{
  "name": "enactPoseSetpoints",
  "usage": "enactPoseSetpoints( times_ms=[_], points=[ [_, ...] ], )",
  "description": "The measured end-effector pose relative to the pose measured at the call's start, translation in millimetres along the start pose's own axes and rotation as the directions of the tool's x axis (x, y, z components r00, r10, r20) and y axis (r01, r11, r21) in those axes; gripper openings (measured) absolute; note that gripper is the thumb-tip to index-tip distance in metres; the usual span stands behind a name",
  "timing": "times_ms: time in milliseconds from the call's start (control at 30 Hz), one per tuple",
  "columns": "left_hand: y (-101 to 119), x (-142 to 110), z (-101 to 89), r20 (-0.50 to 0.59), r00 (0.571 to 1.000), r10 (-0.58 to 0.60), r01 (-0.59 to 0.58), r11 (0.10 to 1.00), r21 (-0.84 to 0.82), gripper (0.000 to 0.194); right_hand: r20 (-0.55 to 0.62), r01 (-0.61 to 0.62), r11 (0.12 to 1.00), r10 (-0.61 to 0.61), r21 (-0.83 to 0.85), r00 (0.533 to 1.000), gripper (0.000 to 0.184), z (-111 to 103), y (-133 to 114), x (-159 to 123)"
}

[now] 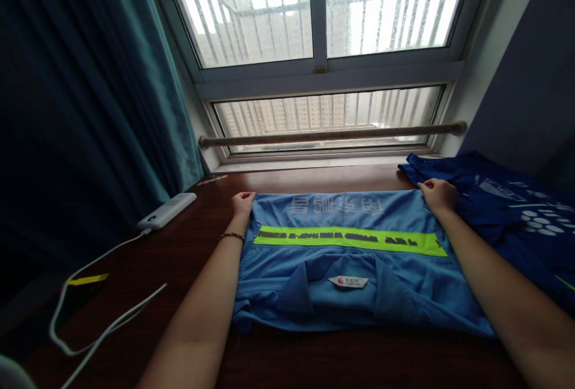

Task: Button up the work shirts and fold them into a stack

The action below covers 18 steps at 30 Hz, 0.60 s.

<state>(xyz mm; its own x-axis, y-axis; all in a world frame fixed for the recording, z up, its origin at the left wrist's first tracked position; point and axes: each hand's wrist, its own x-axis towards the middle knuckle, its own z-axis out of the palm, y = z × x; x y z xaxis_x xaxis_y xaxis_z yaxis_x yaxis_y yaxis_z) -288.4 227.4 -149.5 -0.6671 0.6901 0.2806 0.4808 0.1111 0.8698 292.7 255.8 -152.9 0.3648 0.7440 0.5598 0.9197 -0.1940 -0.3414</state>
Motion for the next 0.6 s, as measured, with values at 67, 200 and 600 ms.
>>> enactPoseSetpoints(
  times_ms=[67,200,600],
  points=[
    [-0.1,-0.4,-1.3,0.003,0.999,0.033,-0.033,0.997,0.064,0.022,-0.034,0.051,0.997,-0.053,-0.059,0.998,0.029,-5.5,-5.3,-2.2],
    [1.8,-3.3,-4.9,0.024,0.997,0.077,-0.08,0.97,0.23,0.023,-0.077,0.299,0.944,-0.311,-0.138,0.947,0.034,-19.9,-37.8,-9.9],
    [22.5,-22.3,-14.5,0.062,0.992,0.108,-0.123,0.802,0.584,0.042,0.553,0.415,0.909,-0.357,0.022,0.753,0.063,11.8,-46.0,-25.4]
  ],
)
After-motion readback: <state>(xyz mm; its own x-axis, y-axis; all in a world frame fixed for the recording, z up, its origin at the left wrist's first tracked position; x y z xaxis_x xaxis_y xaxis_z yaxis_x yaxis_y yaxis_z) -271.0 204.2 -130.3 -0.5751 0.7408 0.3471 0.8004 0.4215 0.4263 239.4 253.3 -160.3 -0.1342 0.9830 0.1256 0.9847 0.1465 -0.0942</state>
